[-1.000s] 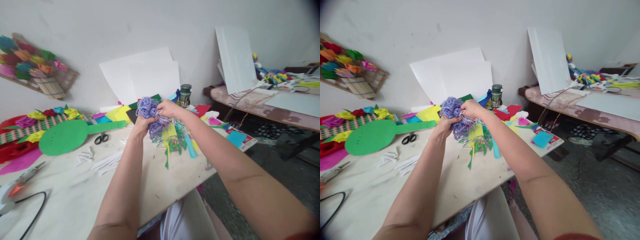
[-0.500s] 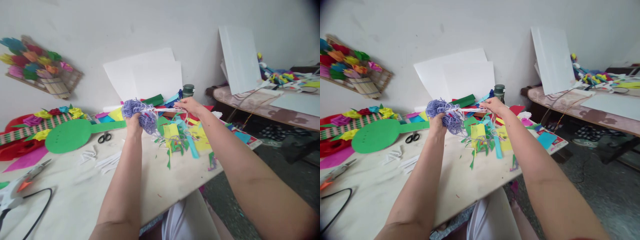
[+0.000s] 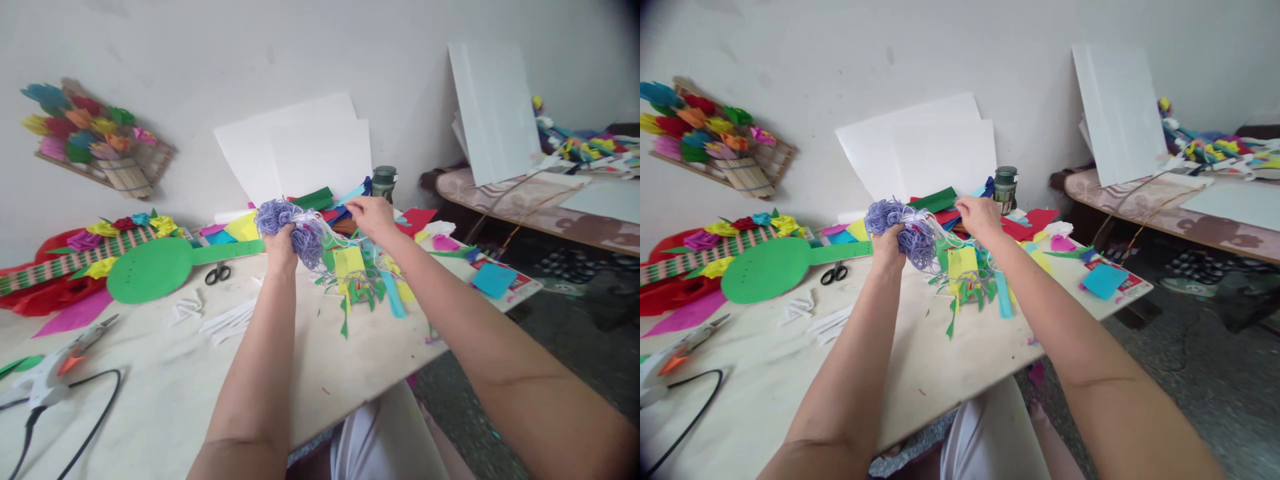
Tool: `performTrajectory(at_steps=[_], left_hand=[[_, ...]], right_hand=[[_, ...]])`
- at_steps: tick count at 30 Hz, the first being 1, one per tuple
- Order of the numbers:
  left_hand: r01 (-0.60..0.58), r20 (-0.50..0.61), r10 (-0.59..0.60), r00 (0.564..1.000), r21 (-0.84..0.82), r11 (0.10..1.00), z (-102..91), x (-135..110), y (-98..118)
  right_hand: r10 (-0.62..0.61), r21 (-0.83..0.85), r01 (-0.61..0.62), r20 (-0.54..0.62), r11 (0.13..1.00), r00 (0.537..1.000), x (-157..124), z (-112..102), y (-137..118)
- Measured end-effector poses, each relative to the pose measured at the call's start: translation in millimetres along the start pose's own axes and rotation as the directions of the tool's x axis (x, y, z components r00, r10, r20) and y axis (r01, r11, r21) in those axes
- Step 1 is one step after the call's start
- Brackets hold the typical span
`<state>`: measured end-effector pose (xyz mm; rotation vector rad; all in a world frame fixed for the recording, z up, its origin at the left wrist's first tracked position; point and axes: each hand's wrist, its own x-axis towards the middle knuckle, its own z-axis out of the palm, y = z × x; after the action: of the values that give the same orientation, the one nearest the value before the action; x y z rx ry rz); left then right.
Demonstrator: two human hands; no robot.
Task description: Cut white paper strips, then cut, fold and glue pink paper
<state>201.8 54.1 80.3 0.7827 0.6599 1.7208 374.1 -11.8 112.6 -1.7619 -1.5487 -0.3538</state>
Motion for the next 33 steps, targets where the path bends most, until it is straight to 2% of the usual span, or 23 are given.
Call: performTrajectory(at_steps=[2, 4, 9, 11, 13, 17, 21, 24, 26, 27, 29, 30, 31, 33], left_hand=[[-0.025, 0.011, 0.025, 1.0, 0.035, 0.999, 0.3, -1, -1], [-0.045, 0.034, 0.043, 0.998, 0.063, 0.997, 0.9, -3, -2], [-0.087, 0.131, 0.074, 0.989, 0.093, 0.992, 3.1, -9, -3], [-0.09, 0.139, 0.077, 0.987, 0.084, 0.992, 3.5, -10, -4], [-0.076, 0.109, 0.068, 0.992, 0.072, 0.994, 3.0, -9, -3], [-0.057, 0.004, 0.057, 0.998, 0.057, 0.997, -0.5, -4, -2], [-0.059, -0.021, 0.06, 0.998, 0.01, 0.998, -4.2, 1, 0], [-0.042, -0.032, 0.042, 0.999, -0.001, 0.999, -5.2, 3, 1], [-0.037, -0.031, 0.037, 0.999, 0.003, 0.999, -5.2, 3, 2], [-0.033, -0.031, 0.033, 0.999, 0.006, 0.999, -5.0, 3, 2], [-0.024, -0.03, 0.025, 0.999, 0.011, 1.0, -4.4, 3, 2], [-0.018, -0.027, 0.019, 0.999, 0.014, 1.0, -4.0, 3, 2], [-0.011, -0.024, 0.012, 1.0, 0.017, 1.0, -3.7, 3, 3], [0.009, -0.018, -0.008, 1.0, 0.015, 1.0, -3.1, 3, 3]], right_hand=[[-0.141, 0.162, 0.135, 0.027, 0.977, 0.99, -6, 4, -18], [-0.231, 0.216, 0.216, 0.049, 0.952, 0.972, -11, 10, -32], [-0.274, 0.016, 0.274, 0.059, 0.962, 0.96, -21, 19, -46], [-0.29, -0.038, 0.293, 0.073, 0.955, 0.954, -24, 20, -46], [-0.287, -0.017, 0.288, 0.061, 0.957, 0.956, -25, 21, -44], [-0.132, 0.158, 0.135, -0.025, 0.978, 0.991, -23, 25, -32], [0.087, 0.259, -0.074, -0.038, 0.963, 0.996, -15, 25, -8], [0.249, 0.135, -0.244, -0.02, 0.96, 0.968, -10, 21, 14], [0.358, -0.054, -0.357, 0.015, 0.932, 0.933, -8, 17, 29], [0.38, -0.152, -0.367, 0.07, 0.918, 0.922, -8, 16, 35], [0.368, -0.289, -0.305, 0.2, 0.908, 0.908, -8, 14, 42], [0.317, -0.312, -0.236, 0.238, 0.92, 0.918, -9, 13, 43], [0.236, -0.302, -0.157, 0.247, 0.94, 0.94, -9, 13, 41], [0.007, -0.211, 0.03, 0.173, 0.977, 0.985, -11, 14, 30]])
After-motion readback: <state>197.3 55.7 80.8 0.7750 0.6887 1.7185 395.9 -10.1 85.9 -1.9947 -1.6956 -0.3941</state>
